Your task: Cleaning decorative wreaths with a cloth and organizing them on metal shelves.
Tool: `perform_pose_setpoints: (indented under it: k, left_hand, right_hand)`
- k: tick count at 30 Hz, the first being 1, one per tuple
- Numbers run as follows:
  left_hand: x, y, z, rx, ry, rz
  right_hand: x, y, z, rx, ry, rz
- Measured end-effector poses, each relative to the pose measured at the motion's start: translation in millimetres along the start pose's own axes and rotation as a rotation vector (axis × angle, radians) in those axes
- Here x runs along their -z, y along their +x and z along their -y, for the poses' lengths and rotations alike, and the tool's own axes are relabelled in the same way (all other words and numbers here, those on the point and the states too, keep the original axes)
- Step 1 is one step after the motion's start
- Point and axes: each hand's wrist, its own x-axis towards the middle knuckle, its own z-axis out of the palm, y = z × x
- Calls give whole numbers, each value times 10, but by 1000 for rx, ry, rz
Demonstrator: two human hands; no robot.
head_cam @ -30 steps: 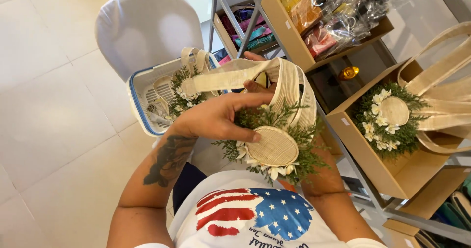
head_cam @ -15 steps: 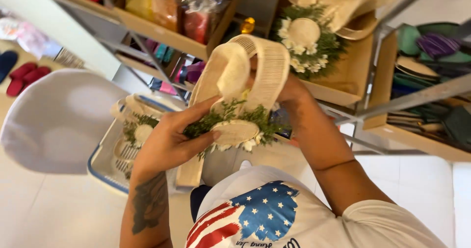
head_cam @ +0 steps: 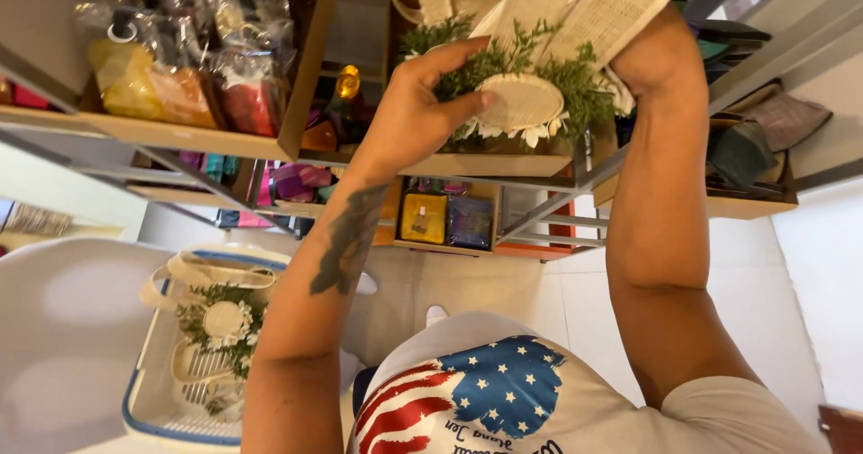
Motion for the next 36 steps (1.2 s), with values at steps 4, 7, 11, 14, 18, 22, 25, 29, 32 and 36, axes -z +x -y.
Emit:
perform_pose_setpoints:
  k: [4,7,11,14,18,22,25,29,32,36]
  left_hand:
    - [-235,275,401,8,-147,26]
    - [-350,307,604,68,-210,26]
    - [-472,263,940,262,-315,67]
    - [-577,229,1263,377,-337,-13]
    - [-587,255,1437,490,-7,-26]
    - [-554,330,1534,453,117,13]
    - [-580,360,1587,533,261,71]
    - [-692,331,1679,504,371,50]
    - [-729,378,1469,525,416,61]
    - [-723,307,1406,357,457,-27]
  right_hand:
    - [249,186,-176,-73,-85,-18]
    - [271,301,-259,-135,-163,-13]
    - [96,498,-252,-220,-272,8]
    - [-73,713,-210,-273,-344,30]
    - [-181,913,-247,-332,-460,81]
    - [-235,785,57,-470,-347,42]
    - [-228,754,14,-455,-294,-55]
    - [-229,696,-71,-420,-186,-266]
    - [-195,560,37,-383,-160,-387]
    - [-132,342,268,-296,-191,-511]
